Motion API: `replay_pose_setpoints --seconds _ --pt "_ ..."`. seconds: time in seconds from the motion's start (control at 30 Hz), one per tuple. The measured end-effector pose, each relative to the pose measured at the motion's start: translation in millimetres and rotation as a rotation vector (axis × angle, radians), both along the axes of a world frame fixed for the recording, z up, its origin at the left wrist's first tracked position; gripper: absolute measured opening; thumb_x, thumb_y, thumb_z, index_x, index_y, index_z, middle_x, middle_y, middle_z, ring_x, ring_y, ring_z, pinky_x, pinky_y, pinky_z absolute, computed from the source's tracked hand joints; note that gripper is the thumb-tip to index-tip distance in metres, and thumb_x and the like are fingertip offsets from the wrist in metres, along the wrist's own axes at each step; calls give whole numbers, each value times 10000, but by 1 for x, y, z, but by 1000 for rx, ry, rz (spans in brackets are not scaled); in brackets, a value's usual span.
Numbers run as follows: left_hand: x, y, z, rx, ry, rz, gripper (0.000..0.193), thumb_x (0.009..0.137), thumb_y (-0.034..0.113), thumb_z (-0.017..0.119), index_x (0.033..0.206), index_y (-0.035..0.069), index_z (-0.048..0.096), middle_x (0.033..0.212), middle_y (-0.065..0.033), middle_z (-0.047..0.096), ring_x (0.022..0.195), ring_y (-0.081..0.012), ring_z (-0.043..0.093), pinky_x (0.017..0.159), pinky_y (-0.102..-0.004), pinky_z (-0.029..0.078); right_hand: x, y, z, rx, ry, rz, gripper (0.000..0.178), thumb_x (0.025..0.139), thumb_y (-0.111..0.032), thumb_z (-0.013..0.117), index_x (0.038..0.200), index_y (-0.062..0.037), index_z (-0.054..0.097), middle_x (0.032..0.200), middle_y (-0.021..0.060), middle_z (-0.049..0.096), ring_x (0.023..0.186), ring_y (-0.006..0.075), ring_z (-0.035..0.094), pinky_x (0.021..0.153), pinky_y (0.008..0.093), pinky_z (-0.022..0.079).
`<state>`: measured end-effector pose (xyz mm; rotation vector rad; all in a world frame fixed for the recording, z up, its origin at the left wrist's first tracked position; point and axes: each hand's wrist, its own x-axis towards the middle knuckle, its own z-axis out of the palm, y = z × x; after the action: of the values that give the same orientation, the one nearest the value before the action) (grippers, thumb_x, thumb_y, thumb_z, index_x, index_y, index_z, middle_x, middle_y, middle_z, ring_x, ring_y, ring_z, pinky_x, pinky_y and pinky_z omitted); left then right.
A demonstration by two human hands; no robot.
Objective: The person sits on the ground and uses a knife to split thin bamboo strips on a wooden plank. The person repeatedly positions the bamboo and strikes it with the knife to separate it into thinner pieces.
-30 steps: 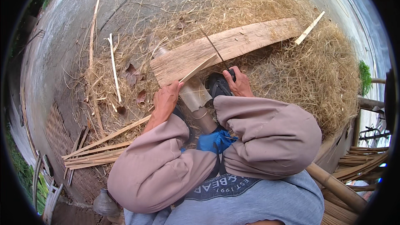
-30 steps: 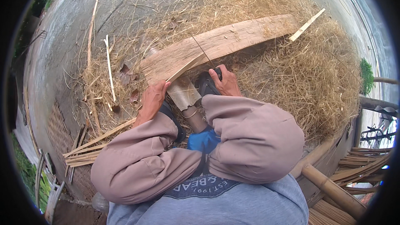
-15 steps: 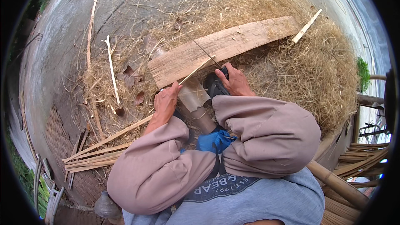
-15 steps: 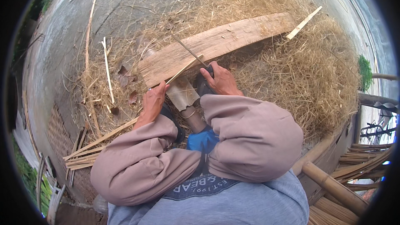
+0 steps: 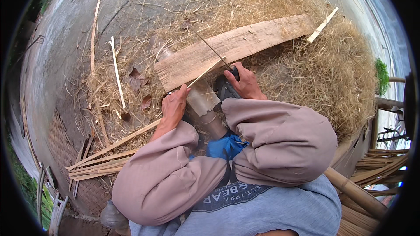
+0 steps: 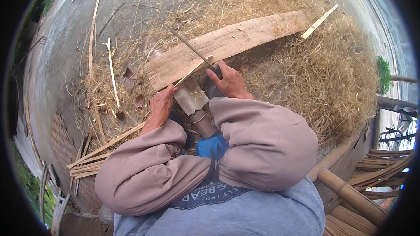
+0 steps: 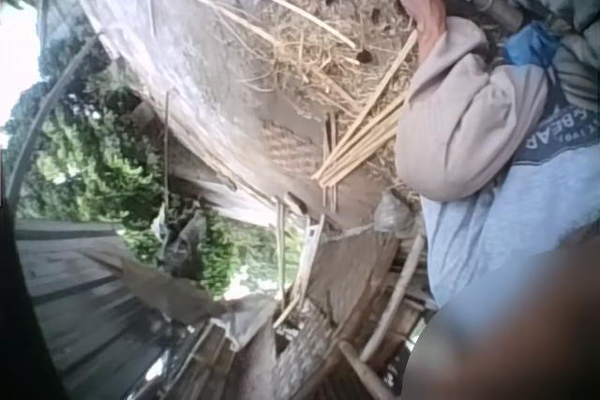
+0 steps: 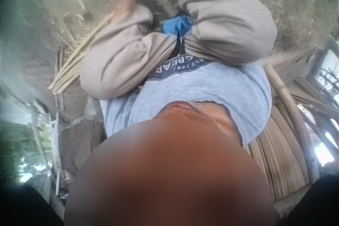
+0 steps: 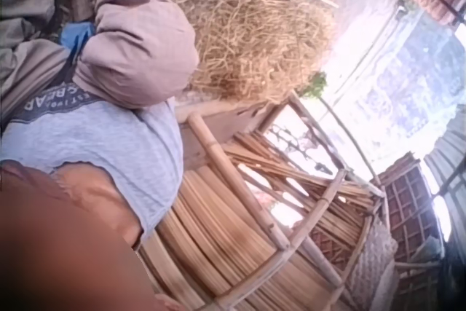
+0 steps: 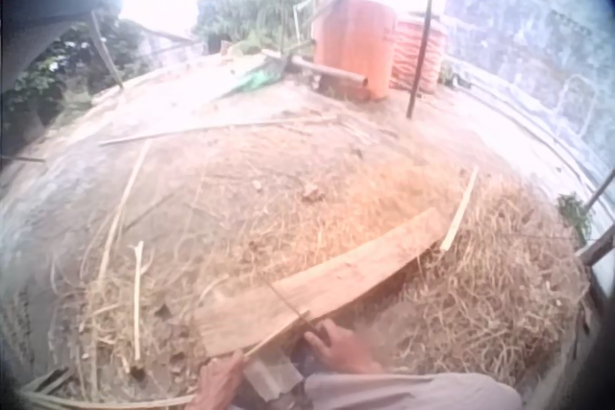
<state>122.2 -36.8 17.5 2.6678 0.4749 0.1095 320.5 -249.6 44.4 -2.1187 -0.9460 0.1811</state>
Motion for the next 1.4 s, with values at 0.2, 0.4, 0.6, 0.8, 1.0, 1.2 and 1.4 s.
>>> replay_pose_setpoints --seconds 0.2,0.4,0.6,0.8,1.0,1.2,1.4 --pt "8 2 2 11 -46 -21 286 1083 336 504 969 74 497 731 -205 630 672 -446 641 574 -550 456 16 -9 -20 -366 34 -78 417 1018 -428 629 962 -26 532 795 253 684 779 470 688 670 537 535" --pt "9 -3 -1 -28 -19 -29 277 1088 327 490 974 75 497 733 -205 629 679 -453 637 584 -556 457 2 -10 -4 -113 -63 -36 405 996 -422 666 971 -33 557 812 228 693 744 441 697 633 509 552" --pt "13 -4 -4 -42 -31 -49 281 1088 329 491 963 78 495 716 -223 621 662 -464 625 572 -562 450 0 -17 -11 10 -223 9 383 959 -394 729 1107 -66 598 825 194 679 722 413 689 612 476 548" --pt "8 -1 2 -38 1 -23 310 1087 346 499 941 73 494 647 -238 592 615 -483 600 544 -572 439 3 -16 -33 -373 -163 -91 438 963 -476 688 1030 -63 557 860 172 683 742 381 714 632 488 572" --pt "5 -3 7 -24 -10 -19 297 1088 345 495 964 75 495 660 -225 611 640 -468 626 546 -566 451 -7 -13 -8 -53 -243 106 409 975 -455 684 974 -71 545 852 167 694 745 385 707 612 484 556" --pt "14 -6 12 37 -19 -9 278 1086 344 498 977 88 498 712 -192 637 652 -444 642 552 -547 463 5 -21 -32 -366 -102 -114 457 993 -513 629 970 -65 539 844 168 693 767 384 718 631 483 563" --pt "10 -4 1 22 -2 -14 262 1087 339 493 988 97 502 728 -179 629 669 -437 653 578 -548 479 -8 -18 -20 -10 -267 37 430 949 -467 716 1044 -65 596 828 169 694 708 383 700 616 465 567"
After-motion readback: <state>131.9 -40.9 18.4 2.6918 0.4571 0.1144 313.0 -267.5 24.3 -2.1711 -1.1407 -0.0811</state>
